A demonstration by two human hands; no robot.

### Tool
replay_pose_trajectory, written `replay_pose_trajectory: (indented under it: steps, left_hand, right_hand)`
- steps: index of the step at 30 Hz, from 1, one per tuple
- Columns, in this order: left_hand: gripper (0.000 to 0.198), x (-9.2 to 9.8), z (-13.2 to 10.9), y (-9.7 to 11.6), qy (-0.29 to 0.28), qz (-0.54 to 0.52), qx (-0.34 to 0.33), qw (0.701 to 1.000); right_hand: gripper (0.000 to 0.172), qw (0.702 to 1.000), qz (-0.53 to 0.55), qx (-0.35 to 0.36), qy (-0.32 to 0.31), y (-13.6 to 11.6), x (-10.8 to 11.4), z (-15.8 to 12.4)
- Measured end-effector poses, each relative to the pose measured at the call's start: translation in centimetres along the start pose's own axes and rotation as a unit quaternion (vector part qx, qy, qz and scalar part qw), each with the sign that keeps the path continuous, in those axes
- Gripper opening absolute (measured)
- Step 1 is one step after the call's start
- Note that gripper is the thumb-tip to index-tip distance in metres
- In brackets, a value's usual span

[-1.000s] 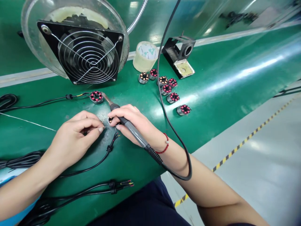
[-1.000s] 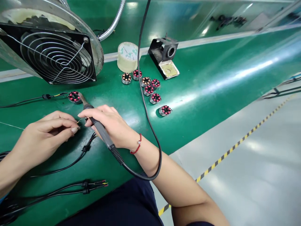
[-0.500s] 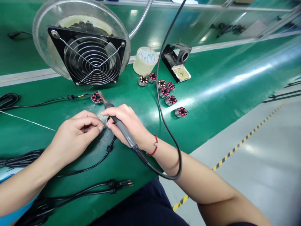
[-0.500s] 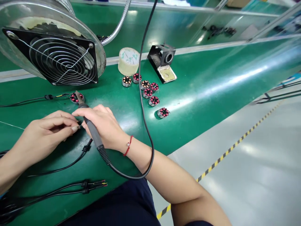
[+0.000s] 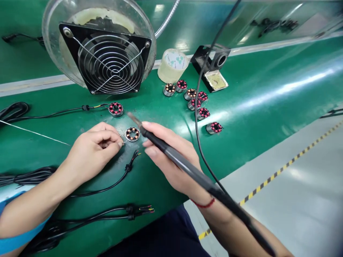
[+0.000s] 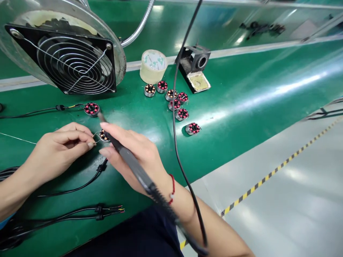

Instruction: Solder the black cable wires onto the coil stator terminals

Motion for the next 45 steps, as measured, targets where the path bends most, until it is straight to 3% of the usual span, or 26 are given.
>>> replay_pose_trajectory:
  steps: [7,12,31,38,45]
  left_hand:
    - [0.019,-0.4,-0.2,1.1,0.004,0.029,-0.034,0.999]
    - [0.020,-0.3,-0.2,1.2,0.021,0.039,-0.029,0.999]
    - [0.019,-0.3,-0.4,1.2,0.044,0.034,-0.056,0.997]
    - [0.019,-0.2,-0.2,0.9,0.048,0.039,-0.060,0.996]
    - [0.019,-0.3,-0.1,1.1,0.050,0.048,-0.070,0.995]
  right_hand:
    - [0.022,0.991,0.023,0.054,0.122,0.0,1.6,-2.8]
    - [0.012,0.984,0.027,0.069,0.160,0.6,1.8,-3.1]
    - [0.012,0.989,0.055,0.062,0.119,0.9,1.4,-3.0]
    - [0.010,0.983,0.044,0.092,0.150,0.9,1.9,-3.0]
    - [0.026,0.996,0.016,0.069,0.050,0.0,1.5,-1.0]
Point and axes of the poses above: each hand's wrist, its own z-axis towards the middle knuckle, its own x-axis out of the back of the hand, y = z × x, the point moved 8 cm from there along z, towards the middle knuckle, and after that the axes turned 6 degrees about z, right-handed, at the moved point
